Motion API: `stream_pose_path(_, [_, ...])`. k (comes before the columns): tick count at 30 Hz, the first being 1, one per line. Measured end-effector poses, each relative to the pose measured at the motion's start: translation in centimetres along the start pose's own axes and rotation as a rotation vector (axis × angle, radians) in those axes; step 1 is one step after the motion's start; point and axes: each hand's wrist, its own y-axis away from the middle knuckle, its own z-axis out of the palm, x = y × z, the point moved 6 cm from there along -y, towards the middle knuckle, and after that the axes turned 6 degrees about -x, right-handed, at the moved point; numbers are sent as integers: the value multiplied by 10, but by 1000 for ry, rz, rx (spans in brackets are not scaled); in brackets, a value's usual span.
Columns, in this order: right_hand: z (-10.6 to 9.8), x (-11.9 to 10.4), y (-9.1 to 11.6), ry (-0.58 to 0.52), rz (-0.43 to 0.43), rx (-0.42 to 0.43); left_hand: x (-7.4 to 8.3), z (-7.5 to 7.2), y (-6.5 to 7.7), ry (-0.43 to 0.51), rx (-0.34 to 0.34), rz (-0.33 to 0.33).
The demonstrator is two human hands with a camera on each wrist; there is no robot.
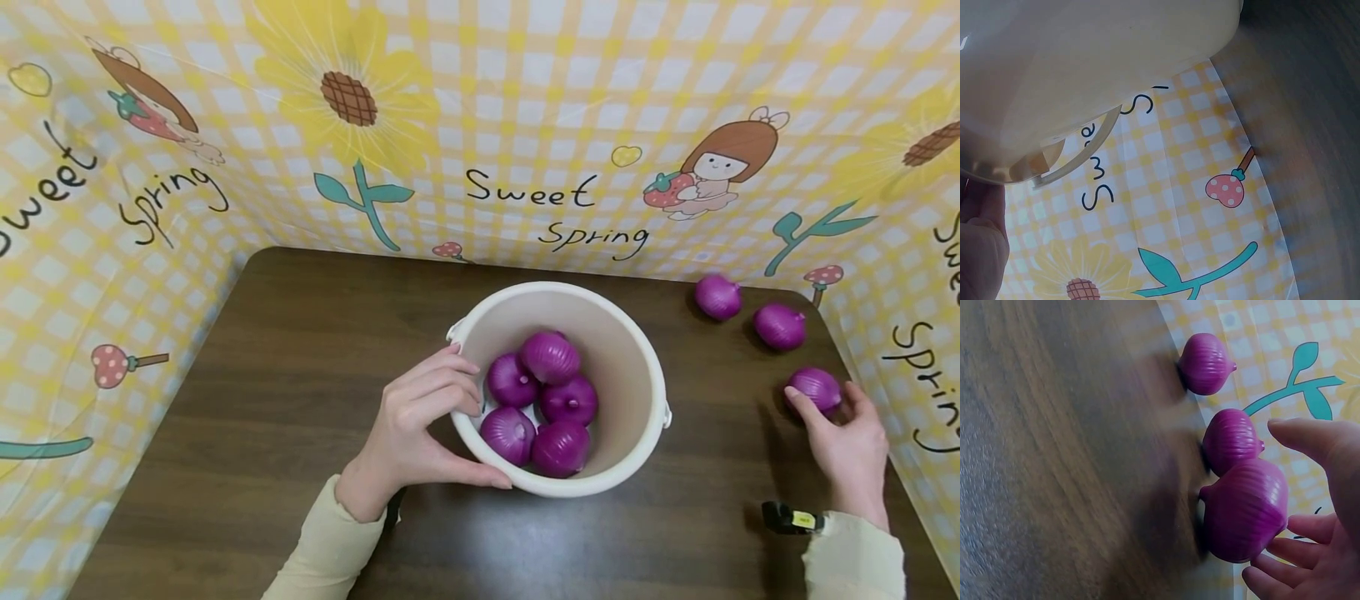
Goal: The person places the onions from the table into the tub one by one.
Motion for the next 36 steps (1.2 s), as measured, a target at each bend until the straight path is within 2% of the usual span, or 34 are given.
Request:
stream_pose_path(17, [3, 9, -12, 22, -11, 49, 0, 1, 2, -5, -3, -1])
stream_pose_path(36, [4, 11, -13, -13, -45, 107, -1, 1, 2, 3, -3, -1])
